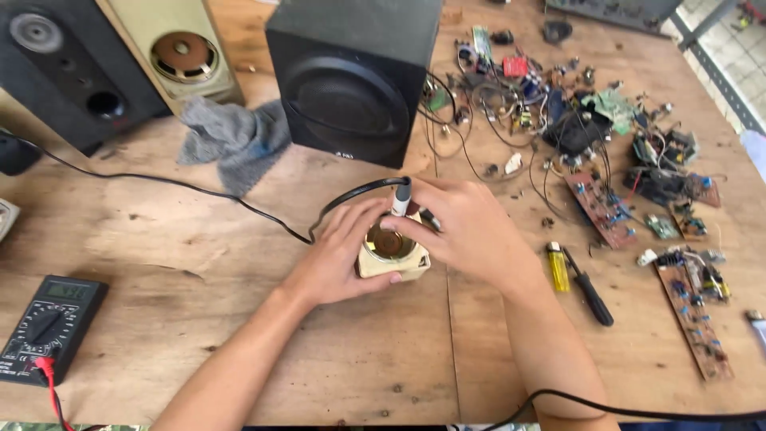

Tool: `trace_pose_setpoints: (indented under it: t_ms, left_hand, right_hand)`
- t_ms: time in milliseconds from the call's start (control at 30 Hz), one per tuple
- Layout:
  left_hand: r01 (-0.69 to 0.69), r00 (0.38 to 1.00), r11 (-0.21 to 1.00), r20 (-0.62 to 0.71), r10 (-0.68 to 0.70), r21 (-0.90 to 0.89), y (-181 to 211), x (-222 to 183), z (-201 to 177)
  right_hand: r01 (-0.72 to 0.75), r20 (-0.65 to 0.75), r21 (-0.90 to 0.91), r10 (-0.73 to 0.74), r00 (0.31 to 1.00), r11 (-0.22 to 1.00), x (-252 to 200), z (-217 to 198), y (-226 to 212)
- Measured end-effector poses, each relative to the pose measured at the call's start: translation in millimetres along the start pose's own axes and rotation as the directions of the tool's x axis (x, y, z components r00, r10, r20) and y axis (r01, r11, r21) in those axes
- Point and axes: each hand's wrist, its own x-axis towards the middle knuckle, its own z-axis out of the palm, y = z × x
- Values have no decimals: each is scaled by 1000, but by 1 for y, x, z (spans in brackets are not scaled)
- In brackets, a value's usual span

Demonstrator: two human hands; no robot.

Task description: Soldering internal wires to a small speaker driver on a repair bench

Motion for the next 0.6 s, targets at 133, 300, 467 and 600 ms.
trace_pose_setpoints:
  t_ms: [133, 300, 467, 600]
  left_hand:
    - [1, 1000, 1000, 19, -1, -5, 1, -4, -1]
    - [5, 1000, 1000, -2, -5, 12, -6, -2, 4]
    - [-6, 1000, 998, 1, 6, 59, -5, -2, 7]
    - [17, 1000, 998, 3, -17, 68, -1, -2, 3]
  right_hand:
    - [-11, 8, -19, 11, 1000, 1000, 1, -1, -4]
    - [20, -1, 32, -20, 1000, 999, 1, -3, -2]
    - [-4, -15, 25, 4, 1000, 1000, -3, -3, -5]
    - [-33, 25, 82, 31, 999, 996, 0, -10, -15]
